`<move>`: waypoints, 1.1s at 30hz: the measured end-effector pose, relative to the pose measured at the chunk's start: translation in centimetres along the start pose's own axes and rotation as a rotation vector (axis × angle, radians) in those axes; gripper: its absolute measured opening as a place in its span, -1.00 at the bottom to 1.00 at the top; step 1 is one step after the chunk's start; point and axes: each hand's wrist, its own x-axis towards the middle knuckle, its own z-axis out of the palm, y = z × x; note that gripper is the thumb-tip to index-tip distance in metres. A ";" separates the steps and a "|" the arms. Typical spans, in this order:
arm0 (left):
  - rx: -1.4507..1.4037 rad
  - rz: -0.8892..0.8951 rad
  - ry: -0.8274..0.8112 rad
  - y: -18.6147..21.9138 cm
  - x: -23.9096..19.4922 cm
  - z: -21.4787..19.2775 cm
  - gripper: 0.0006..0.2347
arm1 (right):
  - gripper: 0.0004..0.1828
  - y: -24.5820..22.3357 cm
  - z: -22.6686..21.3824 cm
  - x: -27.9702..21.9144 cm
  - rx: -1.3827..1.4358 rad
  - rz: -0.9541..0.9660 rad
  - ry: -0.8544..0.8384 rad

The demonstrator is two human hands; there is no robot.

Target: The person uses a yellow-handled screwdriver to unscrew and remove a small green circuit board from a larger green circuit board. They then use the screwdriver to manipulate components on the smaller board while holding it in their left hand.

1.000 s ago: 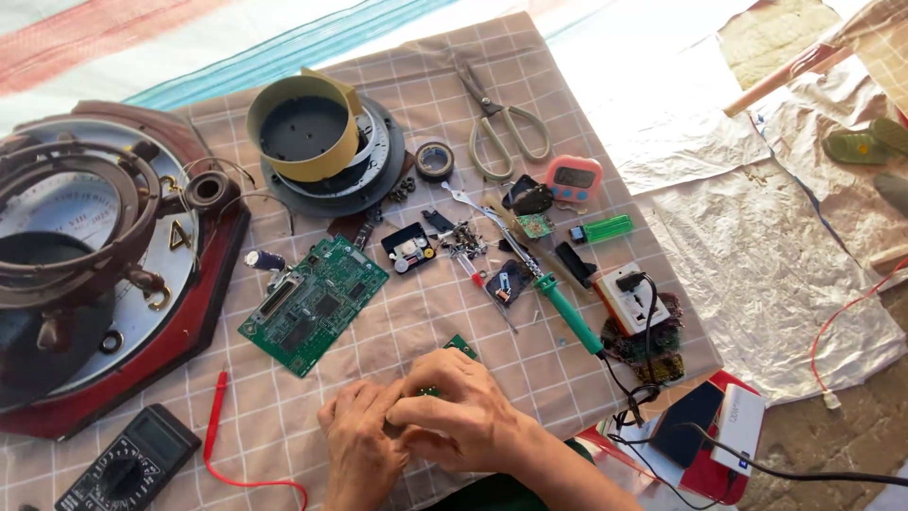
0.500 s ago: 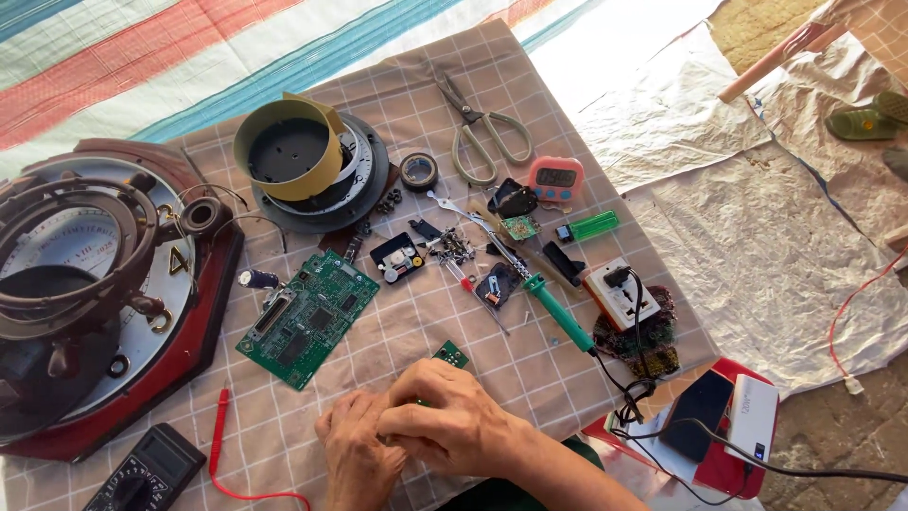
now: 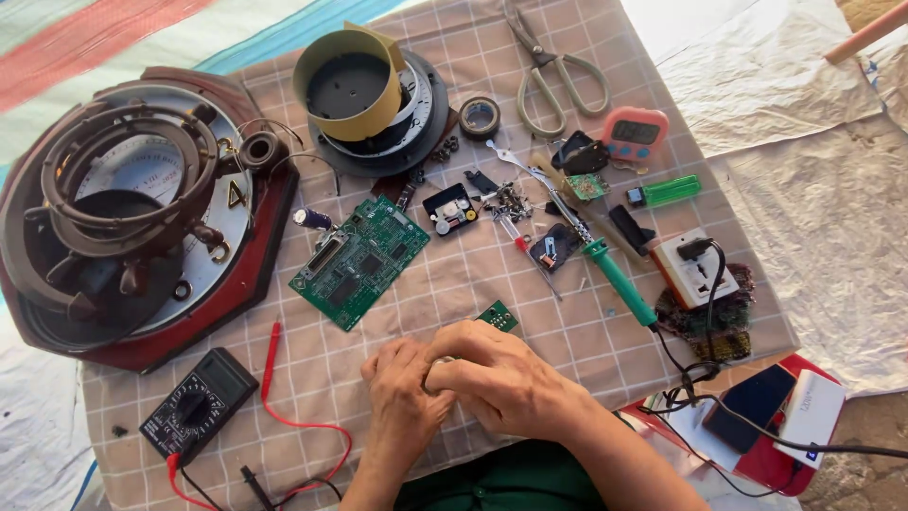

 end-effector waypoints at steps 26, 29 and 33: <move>-0.005 -0.041 -0.006 0.4 0.3 -0.5 -0.73 | -0.86 5.4 -0.8 -7.0 0.224 0.203 0.871; -0.002 -0.045 -0.026 0.3 0.2 -0.5 -0.72 | -0.88 7.2 -0.2 -8.1 0.438 0.260 0.968; 0.022 -0.023 -0.016 0.1 -0.1 -0.3 -0.70 | -0.88 8.1 0.2 -8.4 0.553 0.321 1.069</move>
